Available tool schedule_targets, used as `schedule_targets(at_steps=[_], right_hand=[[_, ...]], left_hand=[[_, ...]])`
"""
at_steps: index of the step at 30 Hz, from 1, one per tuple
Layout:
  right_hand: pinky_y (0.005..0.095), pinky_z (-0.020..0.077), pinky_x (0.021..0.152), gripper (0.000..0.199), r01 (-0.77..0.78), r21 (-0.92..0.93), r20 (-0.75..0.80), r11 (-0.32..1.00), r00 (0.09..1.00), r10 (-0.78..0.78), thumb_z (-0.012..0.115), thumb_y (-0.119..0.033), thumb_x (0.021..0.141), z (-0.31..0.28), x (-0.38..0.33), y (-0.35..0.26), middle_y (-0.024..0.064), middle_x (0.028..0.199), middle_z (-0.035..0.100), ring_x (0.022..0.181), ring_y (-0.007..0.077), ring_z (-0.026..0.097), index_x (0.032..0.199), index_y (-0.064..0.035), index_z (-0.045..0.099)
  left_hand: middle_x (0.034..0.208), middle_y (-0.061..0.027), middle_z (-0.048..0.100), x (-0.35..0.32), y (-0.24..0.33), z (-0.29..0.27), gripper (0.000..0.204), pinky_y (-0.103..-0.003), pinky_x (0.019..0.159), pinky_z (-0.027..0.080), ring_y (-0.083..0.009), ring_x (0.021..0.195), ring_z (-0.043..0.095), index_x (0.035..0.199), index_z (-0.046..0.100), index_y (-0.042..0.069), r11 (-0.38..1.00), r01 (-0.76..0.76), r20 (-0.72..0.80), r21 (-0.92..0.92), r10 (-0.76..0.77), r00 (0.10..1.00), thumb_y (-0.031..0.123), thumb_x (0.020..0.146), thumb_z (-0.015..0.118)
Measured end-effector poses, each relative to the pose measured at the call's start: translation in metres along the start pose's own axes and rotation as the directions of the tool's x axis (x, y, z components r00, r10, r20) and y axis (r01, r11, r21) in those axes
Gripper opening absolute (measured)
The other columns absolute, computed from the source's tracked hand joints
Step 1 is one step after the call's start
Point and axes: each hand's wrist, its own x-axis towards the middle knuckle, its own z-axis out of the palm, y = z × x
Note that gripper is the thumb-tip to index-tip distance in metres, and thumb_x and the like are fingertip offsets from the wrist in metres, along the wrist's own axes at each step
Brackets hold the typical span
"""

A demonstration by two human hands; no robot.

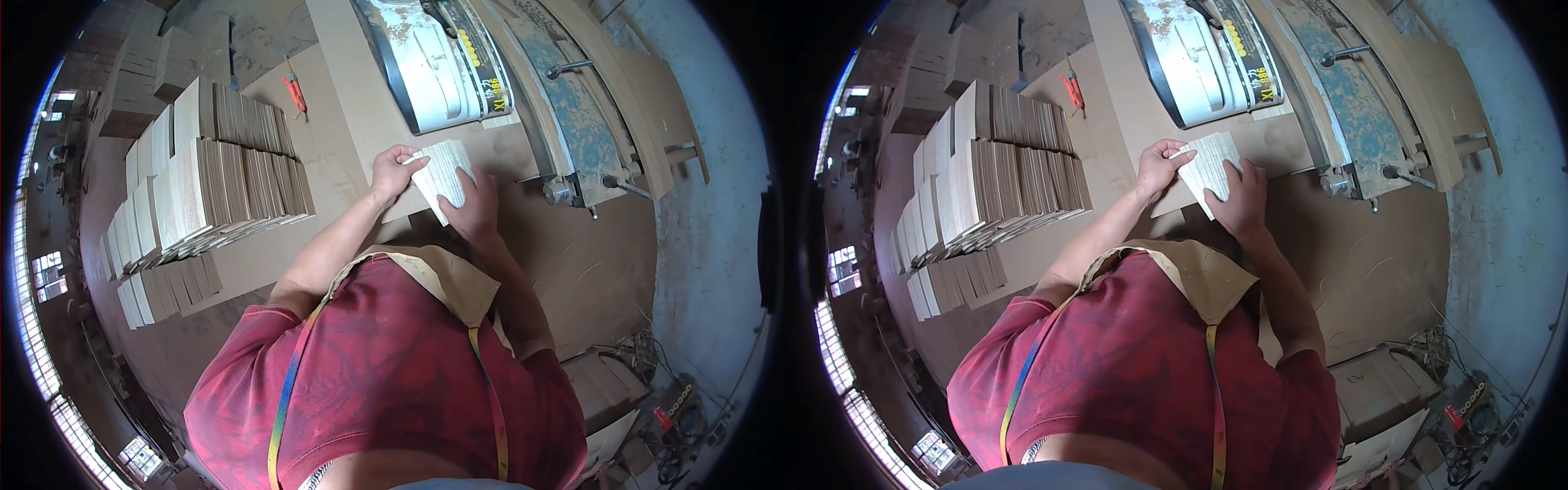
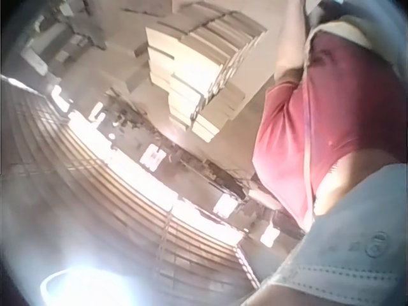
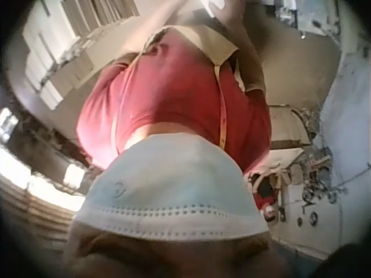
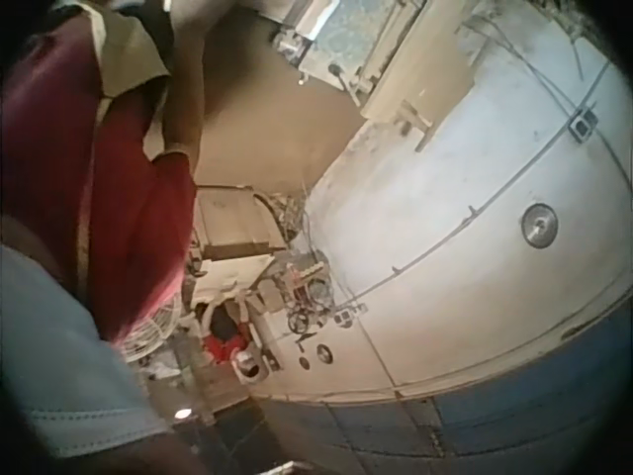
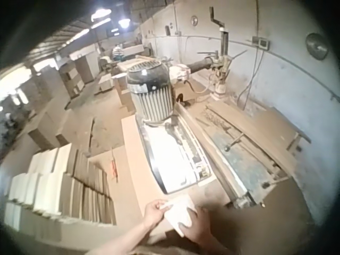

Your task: Sanding the edges of small rectangular wooden blocks using an industrial belt sander.

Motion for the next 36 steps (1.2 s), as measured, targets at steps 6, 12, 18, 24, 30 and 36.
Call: schedule_targets(at_steps=[6,12,18,24,30,36], right_hand=[[0.0507,0.0525,0.097,0.058,-0.127,-0.270,-0.043,0.954,0.992,0.120,0.085,-0.026,0.080,-0.026,-0.005,0.062,0.0201,0.135,0.061,0.116,0.0421,0.058,0.131,-0.0033,0.071],[0.0529,0.0537,0.106,0.045,0.045,-0.284,-0.150,0.958,0.985,-0.091,0.079,-0.013,0.088,0.001,0.048,0.109,0.0201,0.137,0.064,0.125,0.0439,0.061,0.131,-0.0017,0.071],[0.0510,0.0559,0.101,0.049,0.063,-0.155,-0.279,0.986,0.955,-0.104,0.083,-0.018,0.087,0.027,0.073,0.086,0.0210,0.130,0.068,0.115,0.0438,0.064,0.132,-0.0025,0.071],[0.0526,0.0521,0.098,0.056,0.020,-0.083,0.058,0.996,0.998,-0.015,0.086,-0.030,0.082,0.009,0.001,0.004,0.0214,0.133,0.061,0.112,0.0433,0.059,0.131,-0.0067,0.072],[0.0531,0.0522,0.103,0.053,0.014,-0.255,-0.077,0.967,0.996,-0.035,0.083,-0.026,0.085,-0.018,-0.013,0.060,0.0202,0.135,0.062,0.118,0.0441,0.060,0.132,-0.0054,0.070],[0.0498,0.0528,0.110,0.042,0.061,-0.222,-0.111,0.973,0.990,-0.087,0.075,-0.009,0.093,0.002,0.036,0.109,0.0187,0.136,0.066,0.134,0.0406,0.060,0.133,-0.0004,0.068]], left_hand=[[0.091,-0.0057,0.071,-0.004,0.002,-0.025,0.022,-0.022,0.062,0.057,-0.0106,0.069,0.067,0.119,0.070,-0.004,1.000,-0.003,-0.048,0.011,0.003,0.999,-0.003,0.099,0.079],[0.092,-0.0067,0.072,-0.010,0.016,-0.026,0.020,-0.022,0.060,0.057,-0.0112,0.068,0.067,0.117,0.070,-0.004,0.998,0.062,0.023,-0.030,-0.062,0.998,0.000,0.100,0.080],[0.095,-0.0096,0.073,-0.007,0.011,-0.008,0.023,-0.025,0.059,0.061,-0.0145,0.070,0.070,0.114,0.070,-0.005,0.983,0.089,-0.067,0.161,-0.079,0.995,0.005,0.099,0.083],[0.094,-0.0097,0.073,-0.002,0.011,-0.003,0.023,-0.026,0.054,0.057,-0.0131,0.066,0.068,0.110,0.068,-0.002,0.977,0.091,-0.060,0.193,-0.080,0.995,0.009,0.098,0.085],[0.093,-0.0107,0.073,-0.007,0.010,-0.015,0.019,-0.026,0.059,0.062,-0.0159,0.070,0.072,0.111,0.069,-0.004,0.990,0.101,-0.032,0.102,-0.098,0.995,0.005,0.100,0.082],[0.094,-0.0122,0.073,-0.011,0.012,-0.027,0.017,-0.026,0.068,0.067,-0.0191,0.076,0.075,0.115,0.069,-0.009,0.986,0.127,0.106,-0.104,-0.116,0.988,-0.003,0.101,0.076]])
